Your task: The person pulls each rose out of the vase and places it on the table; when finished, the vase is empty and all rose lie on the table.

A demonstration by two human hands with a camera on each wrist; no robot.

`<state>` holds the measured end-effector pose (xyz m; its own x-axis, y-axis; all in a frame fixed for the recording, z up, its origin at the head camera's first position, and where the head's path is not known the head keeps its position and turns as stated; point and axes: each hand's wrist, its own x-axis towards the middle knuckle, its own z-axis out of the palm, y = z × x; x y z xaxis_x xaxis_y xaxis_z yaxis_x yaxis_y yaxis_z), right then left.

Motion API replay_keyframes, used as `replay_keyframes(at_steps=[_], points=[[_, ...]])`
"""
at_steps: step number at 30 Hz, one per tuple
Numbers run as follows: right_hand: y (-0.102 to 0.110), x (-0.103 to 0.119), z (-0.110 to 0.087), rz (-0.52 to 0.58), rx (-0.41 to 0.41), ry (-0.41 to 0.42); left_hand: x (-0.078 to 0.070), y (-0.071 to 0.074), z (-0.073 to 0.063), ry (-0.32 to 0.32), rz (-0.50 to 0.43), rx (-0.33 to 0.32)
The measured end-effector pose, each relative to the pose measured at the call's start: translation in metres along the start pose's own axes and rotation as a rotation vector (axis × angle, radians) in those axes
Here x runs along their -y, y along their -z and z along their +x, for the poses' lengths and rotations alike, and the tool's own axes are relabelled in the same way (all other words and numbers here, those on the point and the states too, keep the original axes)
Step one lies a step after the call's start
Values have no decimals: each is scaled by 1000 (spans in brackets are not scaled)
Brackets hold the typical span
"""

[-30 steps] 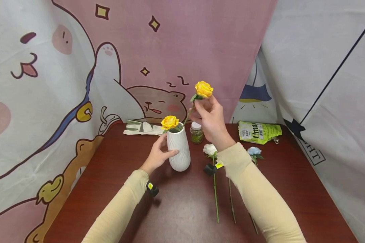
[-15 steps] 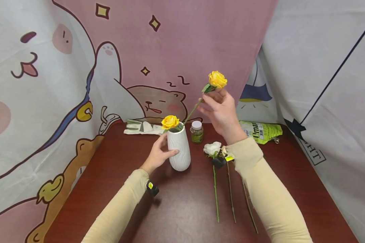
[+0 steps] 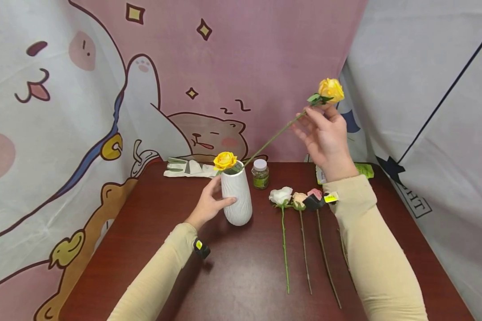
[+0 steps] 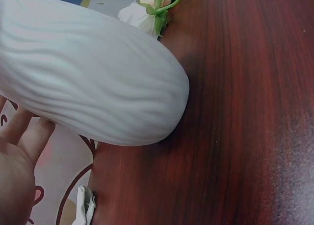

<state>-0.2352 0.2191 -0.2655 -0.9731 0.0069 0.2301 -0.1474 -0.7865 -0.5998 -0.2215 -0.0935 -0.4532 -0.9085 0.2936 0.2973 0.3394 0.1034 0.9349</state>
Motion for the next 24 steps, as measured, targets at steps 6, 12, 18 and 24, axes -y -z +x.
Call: replay_keyframes(at_steps=[6, 12, 18, 24], points=[[18, 22, 3, 81, -56, 3, 0, 0, 0, -3, -4, -4], [41, 42, 5, 111, -91, -6, 0, 0, -1, 4, -6, -6], [74, 60, 6, 105, -116, -57, 0, 1, -1, 18, 2, -12], [112, 74, -1, 53, -171, -143, -1, 0, -1, 9, 2, -10]])
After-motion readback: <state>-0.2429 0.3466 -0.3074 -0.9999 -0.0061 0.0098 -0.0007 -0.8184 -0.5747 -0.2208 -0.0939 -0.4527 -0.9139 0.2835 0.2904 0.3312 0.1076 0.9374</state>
